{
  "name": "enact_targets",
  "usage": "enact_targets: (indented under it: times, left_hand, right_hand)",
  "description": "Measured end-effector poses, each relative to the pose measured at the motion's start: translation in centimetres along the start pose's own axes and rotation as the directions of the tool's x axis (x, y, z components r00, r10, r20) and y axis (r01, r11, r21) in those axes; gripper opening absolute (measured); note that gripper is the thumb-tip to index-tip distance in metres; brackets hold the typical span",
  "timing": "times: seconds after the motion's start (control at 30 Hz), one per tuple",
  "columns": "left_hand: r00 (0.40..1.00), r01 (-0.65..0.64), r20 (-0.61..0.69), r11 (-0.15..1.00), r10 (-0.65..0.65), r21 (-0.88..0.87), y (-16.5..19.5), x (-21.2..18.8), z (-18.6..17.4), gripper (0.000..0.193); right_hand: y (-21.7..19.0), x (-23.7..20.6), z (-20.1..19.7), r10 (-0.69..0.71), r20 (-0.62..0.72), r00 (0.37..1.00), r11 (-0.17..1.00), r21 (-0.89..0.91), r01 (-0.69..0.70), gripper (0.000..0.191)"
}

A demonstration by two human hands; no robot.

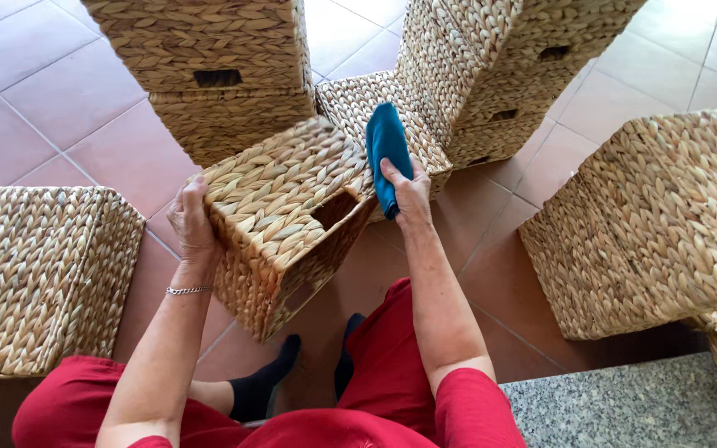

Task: The person sits on the floor and wipes woven water-hyacinth storage baskets one at a time with a blue cloth, turning each basket to clean its sides, top and handle cutouts, then sets it aside and picks up the next basket.

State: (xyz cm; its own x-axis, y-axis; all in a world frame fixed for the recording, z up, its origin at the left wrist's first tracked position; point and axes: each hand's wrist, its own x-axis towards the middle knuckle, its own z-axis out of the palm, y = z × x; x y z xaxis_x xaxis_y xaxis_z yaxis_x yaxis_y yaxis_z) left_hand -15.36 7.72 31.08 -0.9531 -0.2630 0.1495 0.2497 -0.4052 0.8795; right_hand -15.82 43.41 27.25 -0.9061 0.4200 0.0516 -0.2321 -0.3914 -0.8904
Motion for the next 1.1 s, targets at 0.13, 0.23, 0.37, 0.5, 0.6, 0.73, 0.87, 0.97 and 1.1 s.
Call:
enact_targets:
  times: [0.13,0.23,0.37,0.5,0.6,0.73,0.87,0.97,1.1]
  left_hand:
    - [0.999,0.01,0.034,0.99,-0.005,-0.141,-0.8,-0.9,0.2,0.019]
    - [0.98,0.176,-0.073,0.979,-0.184,-0.104,-1.9,-1.5,-0.1,0.031]
    - [0.974,0.191,0.068,0.945,-0.216,0.267,-2.5,-2.2,-2.0,0.032]
    - [0.937,0.201,0.188,0.893,-0.296,0.402,-2.3,-2.5,-4.1,0.036]
    - [0.92,0.257,0.212,0.917,-0.328,0.306,-2.1,-1.1,-4.5,0.037]
    - [0.916,0.213,0.247,0.904,-0.317,0.372,-2.1,-0.1,-4.6,0.038]
    - [0.906,0.215,0.288,0.924,-0.31,0.317,-2.7,-1.0,-4.8,0.039]
    - [0.915,0.218,0.276,0.936,-0.295,0.277,-3.1,-1.4,-5.0,0.039]
    - [0.931,0.208,0.237,0.936,-0.278,0.282,-3.0,-0.8,-5.1,0.038]
  right_hand:
    - [-2.6,-1.9,0.3,-0.159,0.024,0.987,0.982,-0.099,0.161,0.029]
    - [-4.2,-2.9,1.1,-0.175,0.097,0.98,0.879,-0.433,0.2,0.028]
    - [-4.6,-5.0,4.4,-0.435,0.358,0.826,0.206,-0.853,0.479,0.031]
    - [-2.9,-10.1,9.9,-0.176,0.643,0.746,0.109,-0.74,0.664,0.019]
    - [-1.5,-14.9,12.8,-0.219,0.833,0.509,0.04,-0.513,0.857,0.021]
    - [-1.8,-11.6,13.2,-0.297,0.844,0.446,-0.029,-0.475,0.88,0.026]
    - [-2.7,-0.7,12.0,-0.25,0.611,0.751,-0.202,-0.792,0.577,0.023]
    - [-1.7,-0.2,12.5,-0.284,0.576,0.767,-0.244,-0.817,0.523,0.031]
    - [-1.1,-11.2,14.3,-0.027,0.796,0.605,-0.256,-0.591,0.765,0.029]
